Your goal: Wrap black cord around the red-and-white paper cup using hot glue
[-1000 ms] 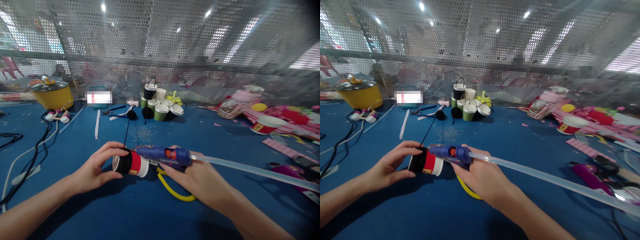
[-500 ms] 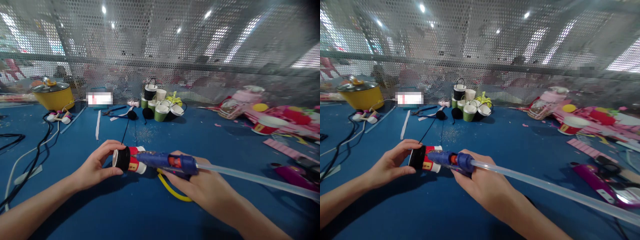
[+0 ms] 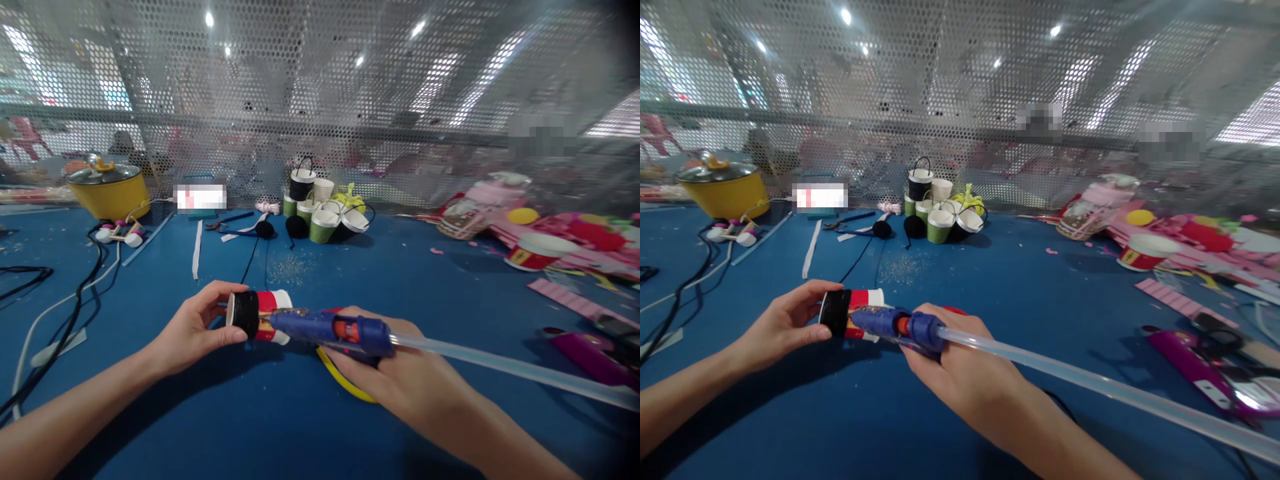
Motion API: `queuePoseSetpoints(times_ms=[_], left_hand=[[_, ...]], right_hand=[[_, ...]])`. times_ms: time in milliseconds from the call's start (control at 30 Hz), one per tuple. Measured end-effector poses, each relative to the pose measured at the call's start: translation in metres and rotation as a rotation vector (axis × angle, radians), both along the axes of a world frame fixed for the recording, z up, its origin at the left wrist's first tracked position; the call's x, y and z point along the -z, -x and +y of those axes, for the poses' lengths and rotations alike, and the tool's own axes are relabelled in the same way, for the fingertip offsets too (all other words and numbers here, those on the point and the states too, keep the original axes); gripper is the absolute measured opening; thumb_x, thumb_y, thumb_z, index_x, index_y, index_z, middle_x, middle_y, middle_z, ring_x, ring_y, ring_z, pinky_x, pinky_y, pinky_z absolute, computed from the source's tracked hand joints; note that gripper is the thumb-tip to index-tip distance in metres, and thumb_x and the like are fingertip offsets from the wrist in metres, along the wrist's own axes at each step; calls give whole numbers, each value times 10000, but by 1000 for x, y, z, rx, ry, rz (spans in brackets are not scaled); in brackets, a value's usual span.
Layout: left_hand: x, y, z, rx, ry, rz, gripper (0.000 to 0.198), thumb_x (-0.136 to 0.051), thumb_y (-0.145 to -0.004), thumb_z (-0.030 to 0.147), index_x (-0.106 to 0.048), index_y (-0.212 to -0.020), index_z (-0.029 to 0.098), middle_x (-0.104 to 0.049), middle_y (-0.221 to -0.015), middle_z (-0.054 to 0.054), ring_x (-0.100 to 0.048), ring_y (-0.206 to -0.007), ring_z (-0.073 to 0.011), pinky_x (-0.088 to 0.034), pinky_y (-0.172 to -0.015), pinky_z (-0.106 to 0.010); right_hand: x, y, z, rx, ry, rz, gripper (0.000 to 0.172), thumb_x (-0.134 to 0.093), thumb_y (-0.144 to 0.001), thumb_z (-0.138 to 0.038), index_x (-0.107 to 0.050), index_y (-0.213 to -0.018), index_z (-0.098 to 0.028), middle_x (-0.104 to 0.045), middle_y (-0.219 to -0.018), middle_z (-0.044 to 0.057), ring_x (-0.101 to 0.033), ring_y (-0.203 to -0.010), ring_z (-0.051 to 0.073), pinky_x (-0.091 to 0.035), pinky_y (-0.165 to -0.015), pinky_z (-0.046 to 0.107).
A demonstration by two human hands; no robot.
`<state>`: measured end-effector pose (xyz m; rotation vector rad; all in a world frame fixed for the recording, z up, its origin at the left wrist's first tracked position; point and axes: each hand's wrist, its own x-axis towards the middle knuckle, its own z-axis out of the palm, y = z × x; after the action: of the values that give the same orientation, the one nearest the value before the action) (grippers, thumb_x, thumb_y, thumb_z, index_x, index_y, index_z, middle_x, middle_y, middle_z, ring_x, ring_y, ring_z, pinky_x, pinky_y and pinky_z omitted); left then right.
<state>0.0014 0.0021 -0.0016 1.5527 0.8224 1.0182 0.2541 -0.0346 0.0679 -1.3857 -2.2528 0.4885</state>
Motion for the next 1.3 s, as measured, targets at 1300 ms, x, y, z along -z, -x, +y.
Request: queuePoseSetpoints(times_ms=[1300], left_hand=[[7, 1, -2, 58, -277, 158, 457, -685, -757, 224, -528, -1164, 360, -452, -1222, -37, -445, -1183, -226, -368, -1001, -370]], right_hand=[[28, 13, 107, 294, 108, -16, 307, -526, -832, -430, -640, -714, -171, -661, -824, 104, -591, -858, 237, -429, -715, 324]])
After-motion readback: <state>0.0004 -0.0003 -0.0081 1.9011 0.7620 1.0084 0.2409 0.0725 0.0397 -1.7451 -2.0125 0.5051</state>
